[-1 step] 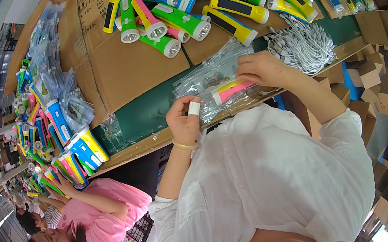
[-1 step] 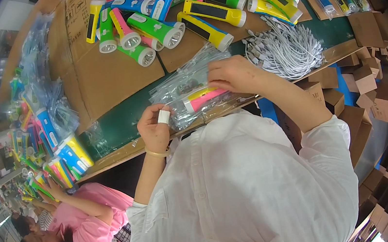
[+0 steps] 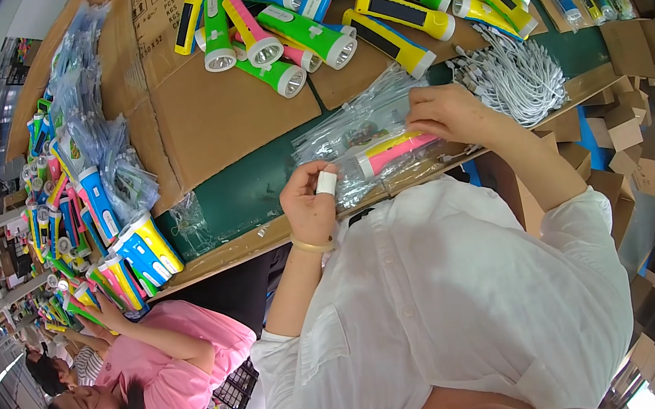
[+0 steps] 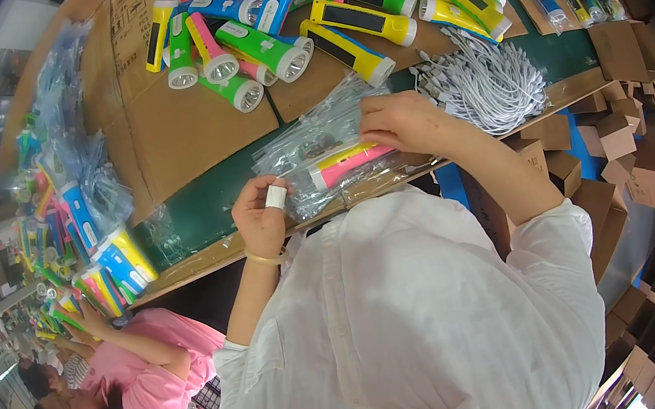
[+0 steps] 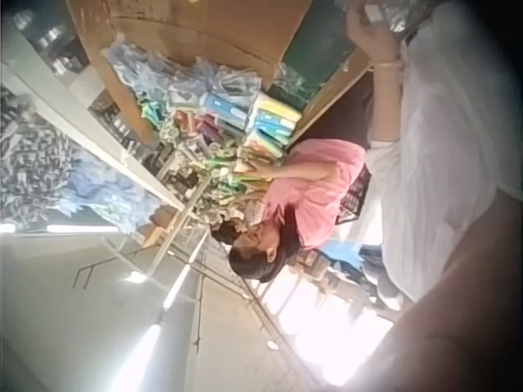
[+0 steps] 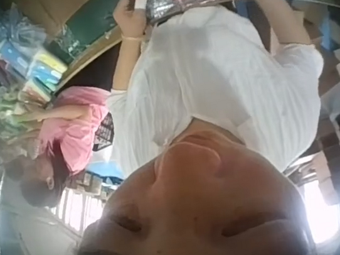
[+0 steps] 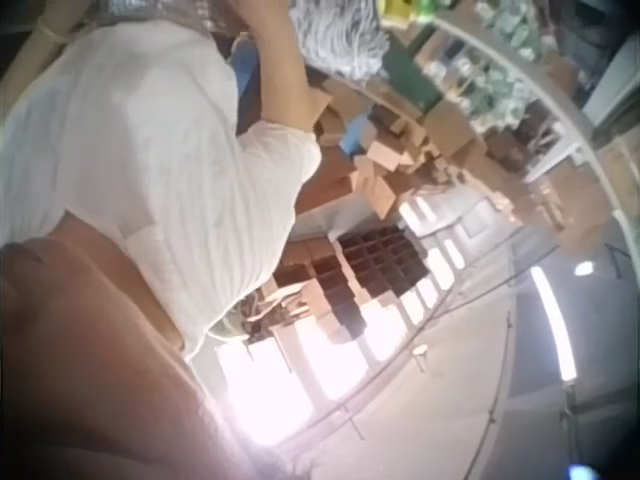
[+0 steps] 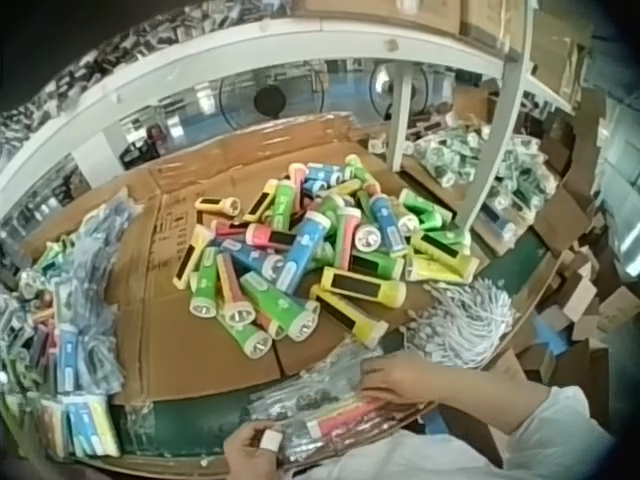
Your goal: Packaging various colored flashlights and their charging cords into individual plastic bags.
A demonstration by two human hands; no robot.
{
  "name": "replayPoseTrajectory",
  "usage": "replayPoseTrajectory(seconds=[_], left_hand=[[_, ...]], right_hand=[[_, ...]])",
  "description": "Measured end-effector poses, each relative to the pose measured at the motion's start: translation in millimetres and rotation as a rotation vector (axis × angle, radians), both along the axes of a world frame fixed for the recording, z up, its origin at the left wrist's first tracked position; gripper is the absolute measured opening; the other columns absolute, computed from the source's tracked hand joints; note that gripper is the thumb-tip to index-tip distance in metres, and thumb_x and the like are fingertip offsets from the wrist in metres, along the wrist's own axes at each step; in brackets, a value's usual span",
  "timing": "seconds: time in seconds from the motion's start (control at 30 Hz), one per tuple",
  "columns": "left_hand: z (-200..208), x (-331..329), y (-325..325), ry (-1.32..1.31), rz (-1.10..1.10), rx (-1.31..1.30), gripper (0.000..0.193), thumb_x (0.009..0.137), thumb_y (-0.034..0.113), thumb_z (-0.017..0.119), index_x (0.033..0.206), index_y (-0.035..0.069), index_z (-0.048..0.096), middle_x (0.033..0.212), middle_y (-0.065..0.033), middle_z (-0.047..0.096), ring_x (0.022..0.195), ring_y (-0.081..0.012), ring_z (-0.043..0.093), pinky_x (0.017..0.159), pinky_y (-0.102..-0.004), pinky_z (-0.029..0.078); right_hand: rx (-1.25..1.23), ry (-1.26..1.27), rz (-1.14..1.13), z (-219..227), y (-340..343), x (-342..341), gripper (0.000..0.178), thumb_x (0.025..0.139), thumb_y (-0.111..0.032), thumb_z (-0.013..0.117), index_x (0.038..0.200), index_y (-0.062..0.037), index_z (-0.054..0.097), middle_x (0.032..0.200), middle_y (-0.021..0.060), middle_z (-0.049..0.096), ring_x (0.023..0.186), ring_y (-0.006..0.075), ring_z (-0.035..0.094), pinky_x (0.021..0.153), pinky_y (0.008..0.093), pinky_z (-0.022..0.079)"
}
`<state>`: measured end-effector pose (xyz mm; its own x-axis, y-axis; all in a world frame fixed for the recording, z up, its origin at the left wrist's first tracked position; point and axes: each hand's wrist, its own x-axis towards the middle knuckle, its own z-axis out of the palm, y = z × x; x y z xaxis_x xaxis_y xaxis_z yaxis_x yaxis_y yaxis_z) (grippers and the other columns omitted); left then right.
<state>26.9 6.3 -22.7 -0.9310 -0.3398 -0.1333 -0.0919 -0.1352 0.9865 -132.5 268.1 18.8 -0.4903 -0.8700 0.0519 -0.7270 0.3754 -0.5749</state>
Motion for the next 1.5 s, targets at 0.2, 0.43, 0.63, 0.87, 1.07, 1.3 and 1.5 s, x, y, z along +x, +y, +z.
replayPoseTrajectory(seconds=[0.2,0.43,0.63,0.87,1.07,1.3,1.5], left_hand=[[-11,-22,-12,-0.213,-0.150,-0.254,0.024,0.104,0.015,0.054,0.103,-0.003,0.070,0.089,-0.0055,0.071,0.085,-0.0128,0.066,0.075,-0.0255,0.051],[-6,-37,5,-0.107,-0.220,-0.667,0.021,0.094,0.012,0.062,0.108,0.000,0.070,0.091,-0.0189,0.072,0.079,-0.0294,0.070,0.073,-0.0372,0.055],[-11,-92,30,0.235,-0.304,-1.188,0.029,0.081,0.011,0.070,0.109,0.008,0.072,0.112,-0.0083,0.064,0.110,-0.0329,0.056,0.090,-0.0439,0.049],[-23,-102,34,0.229,-0.283,-1.117,0.026,0.077,0.005,0.072,0.103,0.005,0.071,0.108,-0.0125,0.067,0.103,-0.0358,0.058,0.089,-0.0458,0.049],[-30,-94,36,0.220,-0.334,-0.849,0.018,0.077,0.003,0.071,0.095,0.008,0.070,0.097,-0.0103,0.066,0.099,-0.0340,0.060,0.085,-0.0437,0.047],[-13,-83,29,0.345,-0.279,-0.908,0.023,0.072,-0.001,0.071,0.093,0.007,0.069,0.095,-0.0108,0.064,0.095,-0.0335,0.060,0.085,-0.0438,0.046],[1,-59,2,0.244,-0.231,-0.886,0.017,0.078,0.001,0.073,0.095,0.003,0.071,0.097,-0.0144,0.067,0.093,-0.0341,0.063,0.083,-0.0394,0.051]], right_hand=[[-0.064,0.018,-0.025,-7,13,-1,0.010,0.092,-0.013,0.066,0.094,-0.0046,0.062,0.088,0.0138,0.062,0.082,0.0340,0.064,0.071,0.0395,0.052],[-0.431,-0.226,-0.617,32,41,-85,0.021,0.104,-0.022,0.054,0.104,-0.0011,0.059,0.088,0.0009,0.055,0.088,0.0107,0.050,0.081,0.0255,0.043],[-0.719,-0.155,-1.303,141,138,-279,0.028,0.106,-0.021,0.053,0.124,0.0004,0.058,0.085,0.0099,0.063,0.070,0.0197,0.059,0.061,0.0352,0.048],[-0.592,-0.043,-0.791,121,97,-198,0.032,0.103,-0.023,0.058,0.129,-0.0044,0.059,0.108,0.0077,0.068,0.094,0.0167,0.064,0.082,0.0320,0.051],[-0.217,-0.002,-0.121,2,-10,-35,0.022,0.084,-0.014,0.076,0.104,-0.0054,0.070,0.101,0.0098,0.068,0.097,0.0273,0.065,0.083,0.0383,0.052],[-0.226,0.152,-0.158,-45,-21,-8,0.014,0.077,-0.011,0.075,0.088,-0.0068,0.066,0.090,0.0078,0.063,0.092,0.0310,0.063,0.079,0.0416,0.051],[-0.169,0.090,-0.186,-38,-15,-8,0.011,0.079,-0.011,0.074,0.088,-0.0096,0.067,0.092,0.0067,0.064,0.093,0.0311,0.063,0.081,0.0430,0.051]])
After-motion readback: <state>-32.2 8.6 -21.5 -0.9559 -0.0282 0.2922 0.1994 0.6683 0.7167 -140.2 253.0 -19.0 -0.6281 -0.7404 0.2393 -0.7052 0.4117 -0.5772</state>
